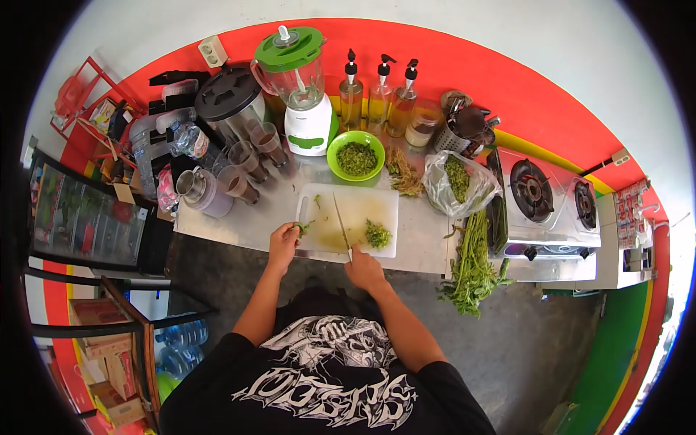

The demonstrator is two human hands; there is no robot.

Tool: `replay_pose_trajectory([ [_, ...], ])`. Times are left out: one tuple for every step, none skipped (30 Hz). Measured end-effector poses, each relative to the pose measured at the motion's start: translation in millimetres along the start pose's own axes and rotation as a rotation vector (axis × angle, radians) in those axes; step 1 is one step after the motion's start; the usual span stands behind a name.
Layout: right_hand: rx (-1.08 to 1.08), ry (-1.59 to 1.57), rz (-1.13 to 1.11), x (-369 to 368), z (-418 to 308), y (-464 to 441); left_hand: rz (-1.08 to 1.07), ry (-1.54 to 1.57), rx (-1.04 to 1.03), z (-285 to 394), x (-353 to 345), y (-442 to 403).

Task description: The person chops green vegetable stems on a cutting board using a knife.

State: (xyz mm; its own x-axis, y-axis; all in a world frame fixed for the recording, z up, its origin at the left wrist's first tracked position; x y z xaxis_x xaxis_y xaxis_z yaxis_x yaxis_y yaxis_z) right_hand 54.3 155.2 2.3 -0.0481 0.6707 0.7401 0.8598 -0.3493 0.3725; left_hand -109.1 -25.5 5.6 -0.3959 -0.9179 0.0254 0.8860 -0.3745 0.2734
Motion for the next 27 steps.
replay_pose_trajectory([
  [0.001,-0.015,-0.005,-0.7,-1.4,0.5,-0.032,-0.014,-0.018,3.7,-1.9,0.5],
  [-0.002,-0.013,-0.009,-1.6,-2.5,1.1,-0.032,-0.012,-0.012,5.4,-1.4,0.8],
  [0.011,-0.021,0.007,-0.9,-4.4,1.3,-0.036,-0.009,-0.036,10.1,-1.4,0.3],
  [0.024,-0.029,0.024,0.2,-6.4,1.6,-0.04,-0.005,-0.06,15.1,-1.6,-0.1],
  [0.021,-0.027,0.022,0.0,-7.0,1.8,-0.041,-0.003,-0.058,17.7,-1.8,-0.3],
  [0.012,-0.042,0.02,-0.3,-6.8,2.4,-0.058,0.02,-0.094,23.7,-3.7,-0.5],
  [0.001,-0.057,0.018,-0.6,-6.4,3.1,-0.076,0.043,-0.13,29.9,-6.1,-0.8],
  [-0.003,-0.056,0.019,-0.9,-6.8,4.3,-0.08,0.045,-0.128,32.6,-7.7,-1.6],
  [0.01,-0.081,0.03,0.1,-9.4,6.2,-0.146,0.047,-0.129,37.9,-15.5,-1.1],
  [0.022,-0.106,0.042,1.2,-11.7,7.8,-0.212,0.049,-0.129,42.8,-23.6,0.2],
  [0.015,-0.106,0.043,1.3,-12.2,9.3,-0.218,0.05,-0.126,46.8,-27.8,1.5],
  [0.024,-0.105,0.071,4.1,-14.4,10.9,-0.315,0.058,-0.117,56.5,-42.0,6.9],
  [0.031,-0.106,0.099,6.5,-16.7,12.5,-0.414,0.066,-0.108,61.0,-54.5,11.5],
  [0.022,-0.107,0.102,6.6,-17.4,13.8,-0.427,-0.006,-0.089,44.7,-58.7,6.6],
  [-0.006,-0.103,0.105,6.5,-15.2,14.3,-0.435,-0.006,-0.087,39.7,-60.8,6.4],
  [-0.033,-0.098,0.108,6.9,-13.1,14.6,-0.372,-0.221,-0.121,34.7,-56.4,4.2],
  [-0.04,-0.099,0.113,7.5,-12.5,16.2,-0.307,-0.435,-0.157,31.5,-51.7,1.7],
  [-0.036,-0.101,0.104,6.7,-12.6,19.2,-0.317,-0.435,-0.158,27.7,-51.7,1.2],
  [-0.033,-0.105,0.093,5.0,-12.7,22.0,-0.296,-0.481,-0.183,25.6,-47.8,0.8],
  [-0.044,-0.108,0.095,3.4,-11.8,23.9,-0.275,-0.529,-0.207,23.1,-43.4,0.3],
  [-0.051,-0.082,0.08,-0.6,-11.3,25.4,-0.286,-0.53,-0.203,17.6,-41.7,-0.7],
  [-0.056,-0.056,0.066,-4.1,-10.8,26.5,-0.245,-0.591,-0.181,11.5,-35.3,-3.8],
  [-0.065,-0.06,0.069,-5.5,-10.0,27.5,-0.203,-0.652,-0.161,6.4,-28.5,-6.9],
  [-0.074,-0.045,0.066,-6.2,-10.8,27.8,-0.212,-0.655,-0.162,4.4,-25.8,-8.0],
  [-0.082,-0.03,0.064,-6.6,-12.1,27.6,-0.145,-0.749,-0.275,13.5,-19.9,-8.2],
  [-0.088,-0.034,0.07,-6.0,-13.4,27.6,-0.077,-0.841,-0.389,22.5,-15.8,-6.7],
  [-0.1,-0.053,0.086,-4.1,-13.4,27.7,-0.084,-0.843,-0.394,27.9,-18.1,-3.2],
])
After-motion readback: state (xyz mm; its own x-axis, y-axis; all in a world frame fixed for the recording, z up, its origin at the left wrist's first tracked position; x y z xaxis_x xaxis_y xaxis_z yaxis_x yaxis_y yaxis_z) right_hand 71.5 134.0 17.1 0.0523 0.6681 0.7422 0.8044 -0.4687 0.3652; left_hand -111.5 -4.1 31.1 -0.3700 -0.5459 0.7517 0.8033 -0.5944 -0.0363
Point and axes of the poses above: each hand's wrist, its own y-axis away from the middle knuckle, its own x-axis out of the back of the hand, z = x × y, the point moved 9 cm from there along -y, towards the middle knuckle, and after that the axes turned 3 degrees about -x, right-handed, at the moved point
